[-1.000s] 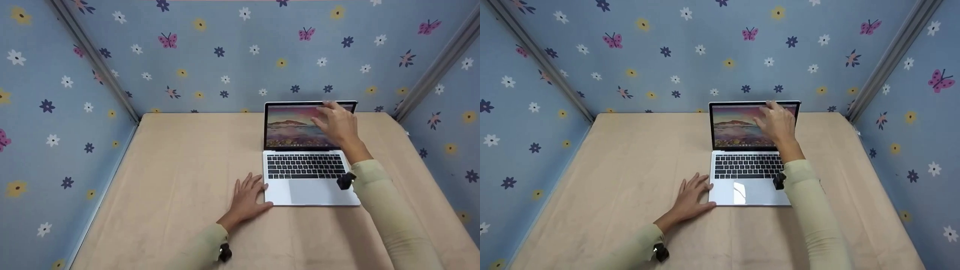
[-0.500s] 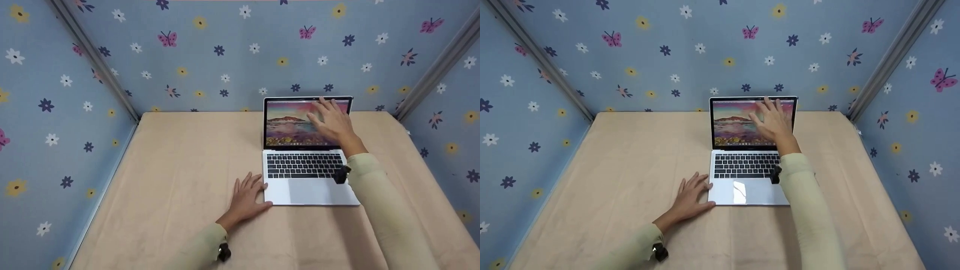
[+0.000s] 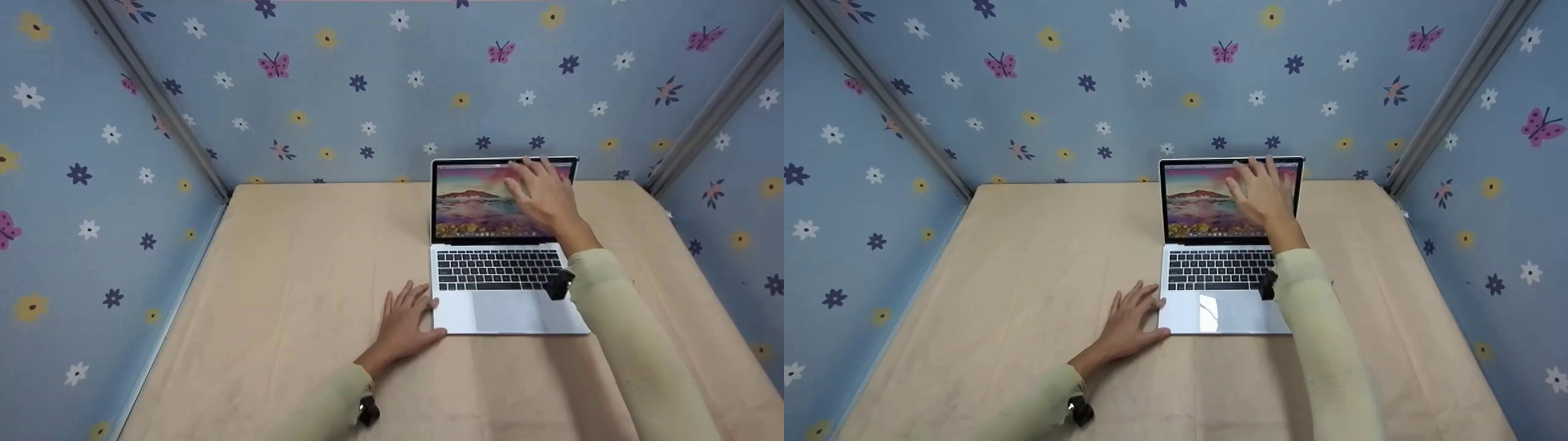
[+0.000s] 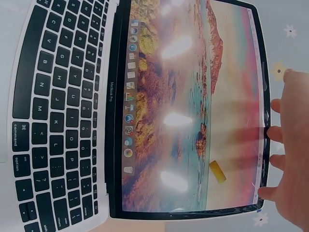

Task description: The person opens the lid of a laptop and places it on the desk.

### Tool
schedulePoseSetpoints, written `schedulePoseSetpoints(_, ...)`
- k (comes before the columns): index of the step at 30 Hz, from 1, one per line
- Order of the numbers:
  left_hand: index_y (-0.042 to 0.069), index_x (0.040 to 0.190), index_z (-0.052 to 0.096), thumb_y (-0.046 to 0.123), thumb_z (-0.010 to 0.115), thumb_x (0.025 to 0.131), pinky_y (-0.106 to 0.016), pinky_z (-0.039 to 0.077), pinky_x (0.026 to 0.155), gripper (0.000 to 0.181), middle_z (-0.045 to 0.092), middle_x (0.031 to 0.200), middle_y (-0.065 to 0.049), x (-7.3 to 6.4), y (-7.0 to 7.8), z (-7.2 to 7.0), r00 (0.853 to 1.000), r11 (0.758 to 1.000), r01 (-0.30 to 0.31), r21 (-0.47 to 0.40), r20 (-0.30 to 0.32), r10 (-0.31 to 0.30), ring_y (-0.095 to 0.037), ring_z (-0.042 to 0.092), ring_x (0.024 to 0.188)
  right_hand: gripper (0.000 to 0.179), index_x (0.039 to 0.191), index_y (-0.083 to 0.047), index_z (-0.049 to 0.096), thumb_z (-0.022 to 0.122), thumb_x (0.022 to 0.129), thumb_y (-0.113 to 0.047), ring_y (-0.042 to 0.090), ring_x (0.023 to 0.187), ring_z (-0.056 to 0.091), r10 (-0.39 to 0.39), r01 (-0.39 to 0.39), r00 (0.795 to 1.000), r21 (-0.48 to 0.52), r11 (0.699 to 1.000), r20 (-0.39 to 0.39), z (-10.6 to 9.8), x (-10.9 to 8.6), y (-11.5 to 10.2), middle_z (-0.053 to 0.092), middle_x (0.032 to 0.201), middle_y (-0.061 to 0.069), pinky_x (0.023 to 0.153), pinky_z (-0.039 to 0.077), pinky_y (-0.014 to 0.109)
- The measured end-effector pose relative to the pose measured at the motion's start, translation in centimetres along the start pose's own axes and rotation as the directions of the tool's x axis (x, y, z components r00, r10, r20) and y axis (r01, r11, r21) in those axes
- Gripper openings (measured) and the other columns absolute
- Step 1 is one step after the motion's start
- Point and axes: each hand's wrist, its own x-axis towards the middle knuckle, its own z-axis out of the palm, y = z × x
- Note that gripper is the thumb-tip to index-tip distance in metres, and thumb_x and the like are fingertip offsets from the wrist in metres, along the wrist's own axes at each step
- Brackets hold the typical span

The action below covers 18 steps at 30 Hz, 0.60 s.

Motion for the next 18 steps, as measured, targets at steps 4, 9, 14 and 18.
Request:
schedulePoseSetpoints(4, 0.019, 0.141, 0.071, 0.059, 0.081, 0.094, -0.081, 0.01, 0.139, 0.063, 0.048, 0.178, -0.009, -0.09, 0.03, -0.15, 1.0, 1.0, 0.015, 0.006, 0.007, -0.015, -0.044, 0.027, 0.176, 0.062, 0.168, -0.017, 0.052, 0.038, 0.12, -0.052, 0.051, 0.168, 0.036, -0.051, 0.051, 0.995, -0.008, 0.999, -0.085, -0.07, -0.19, -0.2, 0.047, 0.175, 0.023, 0.133, 0.028, 0.081)
schedulePoseSetpoints(9, 0.017, 0.142, 0.07, 0.058, 0.08, 0.095, -0.082, 0.013, 0.138, 0.064, 0.048, 0.178, -0.011, -0.26, 0.27, -0.33, 1.0, 0.999, 0.006, 0.036, 0.017, -0.006, -0.046, 0.029, 0.175, 0.056, 0.161, -0.013, 0.059, 0.041, 0.12, -0.048, 0.052, 0.156, 0.049, -0.089, 0.087, 0.989, -0.017, 0.996, -0.117, -0.02, -0.45, -0.05, 0.053, 0.167, 0.025, 0.127, 0.038, 0.079)
schedulePoseSetpoints(14, 0.018, 0.147, 0.069, 0.06, 0.078, 0.097, -0.081, 0.015, 0.138, 0.066, 0.048, 0.178, -0.011, -0.18, 0.42, -0.6, 0.999, 0.997, 0.009, 0.077, 0.036, -0.011, -0.044, 0.03, 0.175, 0.053, 0.158, -0.012, 0.062, 0.047, 0.12, -0.045, 0.051, 0.156, 0.049, -0.097, 0.095, 0.988, -0.02, 0.995, -0.122, 0.06, -0.73, 0.16, 0.051, 0.169, 0.025, 0.126, 0.039, 0.078)
schedulePoseSetpoints(18, 0.019, 0.15, 0.069, 0.062, 0.077, 0.097, -0.08, 0.015, 0.139, 0.069, 0.048, 0.179, -0.009, -0.03, 0.72, -0.93, 0.998, 0.994, 0.028, 0.102, 0.057, -0.034, -0.042, 0.03, 0.175, 0.053, 0.158, -0.012, 0.062, 0.045, 0.12, -0.044, 0.051, 0.161, 0.045, -0.104, 0.102, 0.987, -0.019, 0.995, -0.123, -0.03, -0.93, 0.21, 0.049, 0.172, 0.024, 0.127, 0.038, 0.078)
